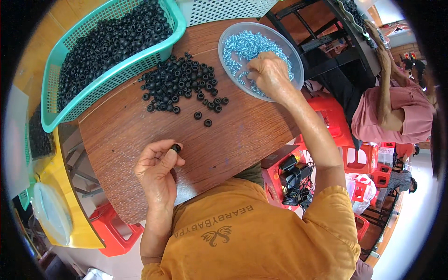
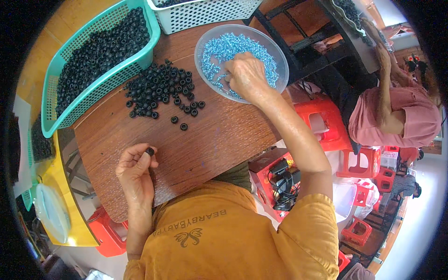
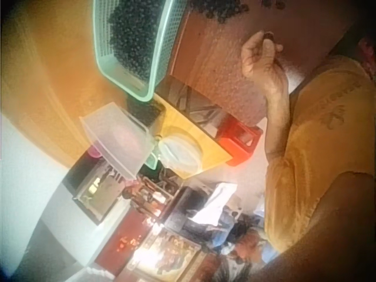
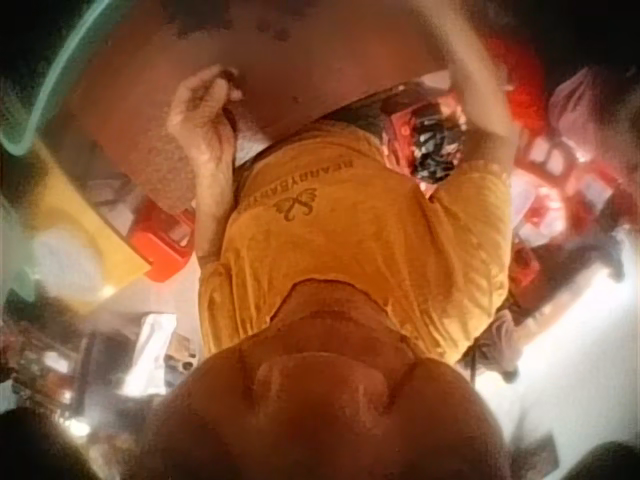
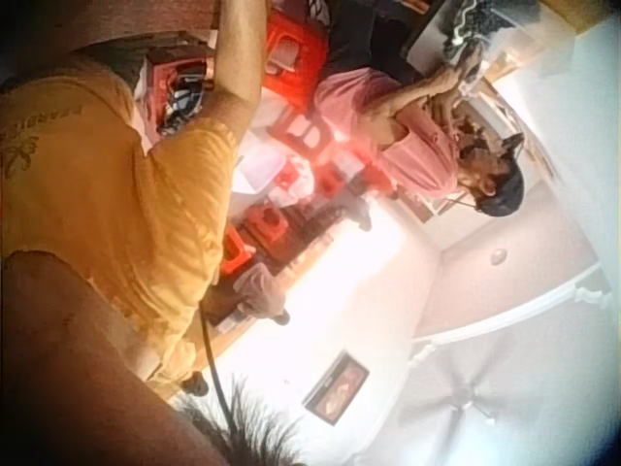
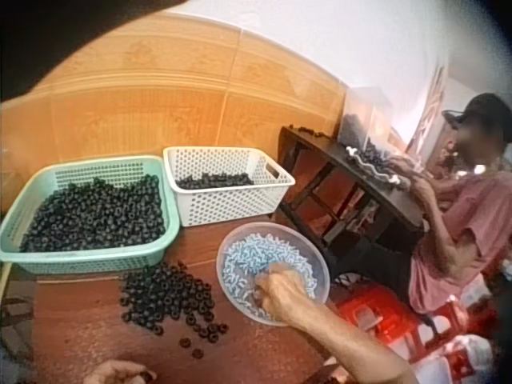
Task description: The person repeatedly picks small black plastic rings and light blue metallic pins from a table and inserts the pins into the rings by hand. The assembled units are placed back onto the table surface. The person handles the components one at a time throughout the clip.
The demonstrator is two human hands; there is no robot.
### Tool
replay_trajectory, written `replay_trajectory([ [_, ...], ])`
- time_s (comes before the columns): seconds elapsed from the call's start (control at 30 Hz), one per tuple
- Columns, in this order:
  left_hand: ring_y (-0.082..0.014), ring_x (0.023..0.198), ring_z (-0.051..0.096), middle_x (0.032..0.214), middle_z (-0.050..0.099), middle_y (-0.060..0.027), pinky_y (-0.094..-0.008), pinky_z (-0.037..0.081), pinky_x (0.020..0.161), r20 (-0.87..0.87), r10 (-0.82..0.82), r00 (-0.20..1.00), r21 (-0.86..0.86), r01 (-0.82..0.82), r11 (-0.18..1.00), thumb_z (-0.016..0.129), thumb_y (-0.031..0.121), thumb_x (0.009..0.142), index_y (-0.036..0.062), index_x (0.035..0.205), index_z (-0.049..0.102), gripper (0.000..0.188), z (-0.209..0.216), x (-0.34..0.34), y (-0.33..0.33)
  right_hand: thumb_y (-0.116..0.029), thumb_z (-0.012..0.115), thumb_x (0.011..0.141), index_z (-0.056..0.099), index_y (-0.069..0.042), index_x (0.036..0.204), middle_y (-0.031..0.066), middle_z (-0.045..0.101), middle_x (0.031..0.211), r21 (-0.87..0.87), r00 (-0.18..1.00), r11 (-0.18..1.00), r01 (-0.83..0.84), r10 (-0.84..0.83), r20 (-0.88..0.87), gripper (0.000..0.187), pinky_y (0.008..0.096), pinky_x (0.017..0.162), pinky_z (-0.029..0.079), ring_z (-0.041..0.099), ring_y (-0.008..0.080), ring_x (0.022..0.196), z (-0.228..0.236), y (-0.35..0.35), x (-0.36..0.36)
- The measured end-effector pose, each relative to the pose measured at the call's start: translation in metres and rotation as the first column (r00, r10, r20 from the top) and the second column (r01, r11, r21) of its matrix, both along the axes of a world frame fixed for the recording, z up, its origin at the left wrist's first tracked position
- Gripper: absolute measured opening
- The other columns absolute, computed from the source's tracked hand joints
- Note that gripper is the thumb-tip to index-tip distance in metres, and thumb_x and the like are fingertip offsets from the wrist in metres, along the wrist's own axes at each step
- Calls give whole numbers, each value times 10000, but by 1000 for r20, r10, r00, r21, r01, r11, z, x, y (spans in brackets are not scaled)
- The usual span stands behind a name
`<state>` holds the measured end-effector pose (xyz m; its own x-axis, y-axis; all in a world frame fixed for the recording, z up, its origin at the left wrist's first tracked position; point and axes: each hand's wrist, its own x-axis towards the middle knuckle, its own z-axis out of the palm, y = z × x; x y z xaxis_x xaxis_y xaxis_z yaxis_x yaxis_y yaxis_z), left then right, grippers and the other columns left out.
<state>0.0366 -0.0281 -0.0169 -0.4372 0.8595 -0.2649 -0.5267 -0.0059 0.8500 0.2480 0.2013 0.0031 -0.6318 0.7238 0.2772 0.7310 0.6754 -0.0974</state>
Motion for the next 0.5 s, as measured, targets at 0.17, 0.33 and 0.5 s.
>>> replay_trajectory([
  [0.17,-148,711,594,882,641,-138,-230,496,605,2,-21,1000,2,21,1000,617,-28,798,-42,936,598,140,-2,-1,-1,-62,691,644,663,-26,726,132,599,728,-40,997,999,-6,10,83,94,402,680,455,577,303,775,-3,2,-6],
  [0.33,-150,709,593,888,640,-137,-233,493,610,8,-17,1000,13,17,1000,626,-13,798,-40,936,599,143,-1,-1,-1,-50,665,682,637,6,730,146,615,749,-55,999,998,14,-16,-28,79,409,683,451,583,309,770,6,-2,0],
  [0.5,-150,692,590,881,640,-141,-232,497,607,16,-8,1000,11,8,1000,623,-20,796,-46,944,595,153,-3,0,0,-39,615,755,620,19,787,156,623,752,-197,983,979,57,-90,-159,67,369,646,455,599,278,696,12,-5,7],
])
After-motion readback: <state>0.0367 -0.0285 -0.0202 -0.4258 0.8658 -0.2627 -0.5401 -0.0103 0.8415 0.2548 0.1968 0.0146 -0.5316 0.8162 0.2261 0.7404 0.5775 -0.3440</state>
